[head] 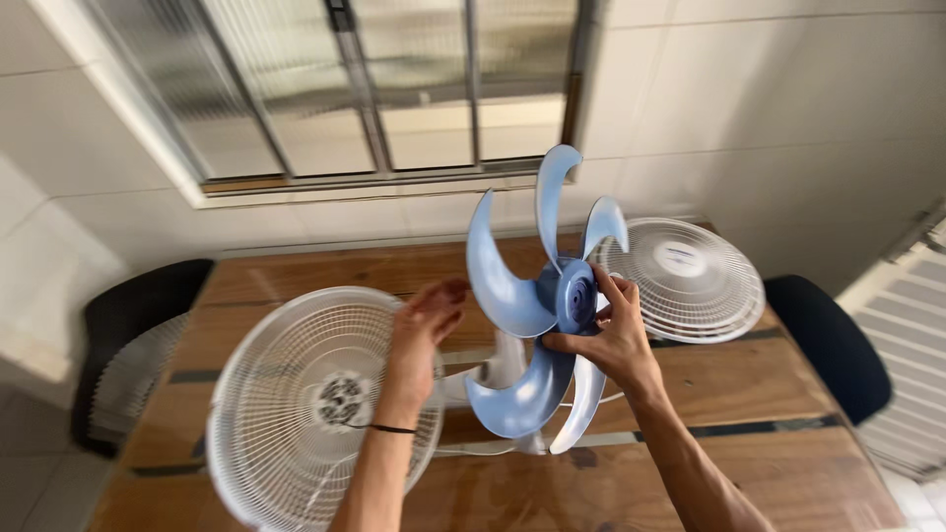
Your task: The person assembles a white table fan on a wooden table. They attach the front grille, install the blue fan blade, and secure the rear grille, completing the assembly.
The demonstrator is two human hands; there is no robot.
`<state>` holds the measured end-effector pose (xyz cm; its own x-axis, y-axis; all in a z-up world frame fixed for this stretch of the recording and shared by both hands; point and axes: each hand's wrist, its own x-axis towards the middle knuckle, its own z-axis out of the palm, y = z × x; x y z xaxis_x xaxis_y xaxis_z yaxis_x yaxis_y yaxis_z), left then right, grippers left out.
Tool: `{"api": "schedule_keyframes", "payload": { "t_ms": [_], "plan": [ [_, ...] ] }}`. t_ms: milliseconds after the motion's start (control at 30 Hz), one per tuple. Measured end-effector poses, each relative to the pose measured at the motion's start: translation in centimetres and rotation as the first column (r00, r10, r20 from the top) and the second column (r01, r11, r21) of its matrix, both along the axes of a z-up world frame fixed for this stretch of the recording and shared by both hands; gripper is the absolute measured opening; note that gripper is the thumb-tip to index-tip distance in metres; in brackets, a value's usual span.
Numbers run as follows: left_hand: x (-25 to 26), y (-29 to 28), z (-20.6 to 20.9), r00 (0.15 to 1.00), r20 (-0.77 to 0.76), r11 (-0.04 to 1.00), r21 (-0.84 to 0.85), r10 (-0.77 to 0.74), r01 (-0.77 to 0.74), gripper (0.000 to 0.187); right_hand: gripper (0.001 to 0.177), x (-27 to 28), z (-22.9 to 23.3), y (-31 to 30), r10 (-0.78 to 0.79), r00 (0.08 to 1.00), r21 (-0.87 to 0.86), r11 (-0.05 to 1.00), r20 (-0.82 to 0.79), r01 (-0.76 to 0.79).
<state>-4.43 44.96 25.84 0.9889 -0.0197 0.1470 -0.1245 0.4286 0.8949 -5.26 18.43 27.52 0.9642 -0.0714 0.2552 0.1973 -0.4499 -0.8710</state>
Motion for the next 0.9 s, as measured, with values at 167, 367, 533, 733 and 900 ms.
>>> {"api": "schedule_keyframes", "payload": {
  "t_ms": [167,367,533,733,900],
  "plan": [
    [-3.5,3.0,0.8,0.96,0.274,0.933,0.331,0.051,-0.144,0.05,0.115,0.3,-1.2,8.8,0.479,0.877,0.643,0.665,0.023,-0.38],
    [-6.5,7.0,3.4,0.902,0.39,0.865,0.371,0.184,-0.337,0.044,0.089,1.2,-6.7,14.1,0.614,0.789,0.708,0.566,-0.02,-0.422],
    [-6.4,10.3,2.3,0.889,0.368,0.822,0.391,0.273,-0.414,0.038,0.097,3.3,-10.4,18.0,0.643,0.765,0.734,0.53,-0.022,-0.424],
    [-4.1,13.4,0.9,0.881,0.355,0.819,0.368,0.314,-0.44,0.028,0.087,5.4,-13.5,21.7,0.707,0.666,0.814,0.229,0.238,-0.534],
    [-1.3,15.3,1.5,0.828,0.459,0.612,0.566,0.322,-0.552,0.022,0.046,7.9,-18.3,25.1,0.579,0.754,0.899,0.079,0.31,-0.431]
  ]
}}
